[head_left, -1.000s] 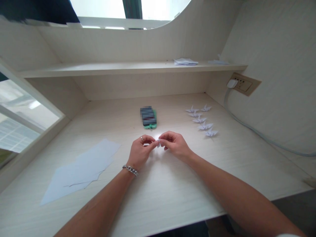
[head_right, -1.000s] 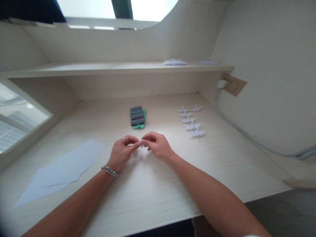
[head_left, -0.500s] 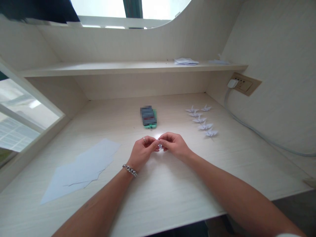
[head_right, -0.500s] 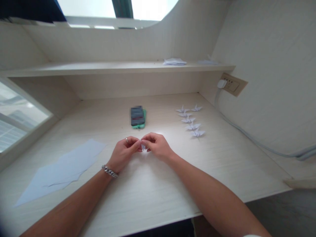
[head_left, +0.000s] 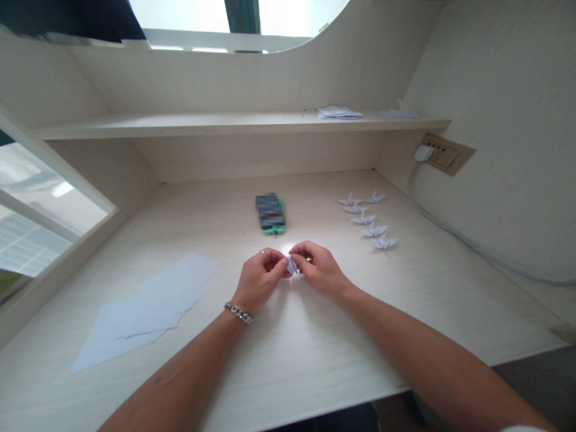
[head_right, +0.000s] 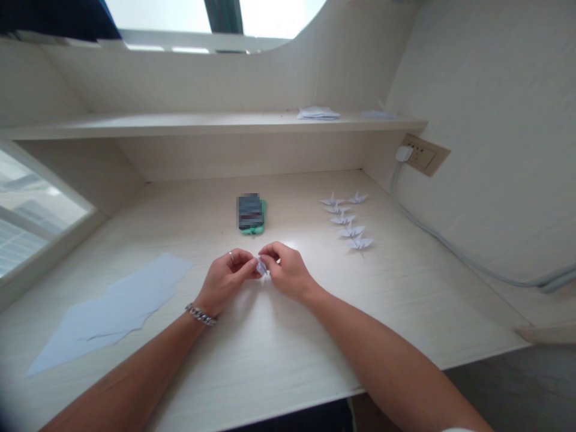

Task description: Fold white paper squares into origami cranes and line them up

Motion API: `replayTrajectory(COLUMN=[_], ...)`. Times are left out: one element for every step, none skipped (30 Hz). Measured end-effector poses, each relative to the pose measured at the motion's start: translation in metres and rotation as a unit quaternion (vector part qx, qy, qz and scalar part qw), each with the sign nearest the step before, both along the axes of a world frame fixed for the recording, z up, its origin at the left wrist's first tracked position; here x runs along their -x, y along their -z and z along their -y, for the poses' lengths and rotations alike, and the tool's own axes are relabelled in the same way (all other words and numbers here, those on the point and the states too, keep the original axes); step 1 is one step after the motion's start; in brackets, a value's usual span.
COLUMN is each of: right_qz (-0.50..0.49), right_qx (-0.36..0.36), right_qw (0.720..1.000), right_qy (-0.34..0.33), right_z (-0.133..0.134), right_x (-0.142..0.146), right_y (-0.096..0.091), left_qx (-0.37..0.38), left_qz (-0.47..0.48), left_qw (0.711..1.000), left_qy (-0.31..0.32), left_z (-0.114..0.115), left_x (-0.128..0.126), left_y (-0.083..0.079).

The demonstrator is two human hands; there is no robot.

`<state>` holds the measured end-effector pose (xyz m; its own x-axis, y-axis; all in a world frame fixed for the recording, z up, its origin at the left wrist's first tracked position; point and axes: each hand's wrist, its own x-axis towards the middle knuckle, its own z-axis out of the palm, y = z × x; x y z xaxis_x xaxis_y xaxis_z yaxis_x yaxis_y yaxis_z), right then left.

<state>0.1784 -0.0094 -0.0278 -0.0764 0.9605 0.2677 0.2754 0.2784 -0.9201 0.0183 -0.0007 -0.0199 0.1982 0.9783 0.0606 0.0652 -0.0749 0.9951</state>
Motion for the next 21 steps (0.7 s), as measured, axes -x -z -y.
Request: replayTrajectory(right_qz=[0.006,0.012,0.017,0.022,0.027,0.031,0.033,0.034,0.035,0.035,0.037,0.039,0.041,0.044,0.045,0.047,0.047,0.047,0.045,0.041,0.035], right_qx=[-0.007,-0.013,-0.018,-0.023,-0.027,-0.031,-0.036,-0.042,-0.047,-0.051,-0.054,-0.056,-0.057,-0.057,-0.057,-0.056,-0.054,-0.053,-0.051,-0.049,-0.046], right_qw=[1.000,1.000,1.000,0.999,0.999,0.999,0.999,0.999,0.998,0.998,0.998,0.997,0.997,0.997,0.996,0.996,0.996,0.996,0.996,0.996,0.996], right_qy=[0.000,-0.001,-0.003,-0.006,-0.009,-0.012,-0.011,-0.008,-0.001,0.007,0.016,0.024,0.030,0.036,0.043,0.049,0.054,0.058,0.061,0.062,0.061], right_z=[0.0010,0.0019,0.0027,0.0033,0.0037,0.0039,0.0039,0.0036,0.0032,0.0027,0.0023,0.0018,0.0015,0.0012,0.0011,0.0010,0.0011,0.0011,0.0011,0.0011,0.0010], right_x=[0.0005,0.0009,0.0013,0.0015,0.0017,0.0017,0.0016,0.0015,0.0012,0.0009,0.0005,0.0001,-0.0003,-0.0008,-0.0011,-0.0014,-0.0016,-0.0016,-0.0015,-0.0012,-0.0008], right_y=[-0.0004,-0.0008,-0.0011,-0.0014,-0.0015,-0.0017,-0.0017,-0.0017,-0.0016,-0.0014,-0.0013,-0.0011,-0.0010,-0.0010,-0.0012,-0.0014,-0.0018,-0.0023,-0.0027,-0.0030,-0.0031], left_qx=[-0.004,-0.008,-0.013,-0.020,-0.026,-0.030,-0.033,-0.034,-0.033,-0.032,-0.033,-0.036,-0.040,-0.043,-0.045,-0.046,-0.047,-0.049,-0.051,-0.053,-0.055], left_qz=[0.009,0.017,0.022,0.020,0.011,0.001,-0.009,-0.016,-0.018,-0.018,-0.018,-0.019,-0.019,-0.019,-0.017,-0.014,-0.012,-0.010,-0.009,-0.008,-0.007], left_qw=[1.000,1.000,1.000,0.999,0.999,0.999,0.999,0.999,0.999,0.999,0.999,0.999,0.998,0.998,0.998,0.997,0.997,0.997,0.996,0.996,0.996], left_qy=[0.004,0.010,0.018,0.024,0.029,0.032,0.030,0.024,0.014,0.003,-0.009,-0.021,-0.033,-0.042,-0.049,-0.055,-0.060,-0.065,-0.070,-0.073,-0.075], left_z=[0.0001,0.0002,0.0000,-0.0002,-0.0005,-0.0010,-0.0015,-0.0019,-0.0023,-0.0027,-0.0029,-0.0029,-0.0028,-0.0026,-0.0022,-0.0019,-0.0015,-0.0012,-0.0009,-0.0008,-0.0007], left_x=[0.0003,0.0006,0.0010,0.0014,0.0018,0.0023,0.0028,0.0033,0.0037,0.0041,0.0044,0.0046,0.0045,0.0043,0.0039,0.0034,0.0029,0.0023,0.0019,0.0015,0.0012], left_y=[0.0006,0.0012,0.0019,0.0026,0.0031,0.0036,0.0039,0.0041,0.0043,0.0043,0.0041,0.0038,0.0034,0.0029,0.0022,0.0014,0.0007,0.0000,-0.0006,-0.0010,-0.0012])
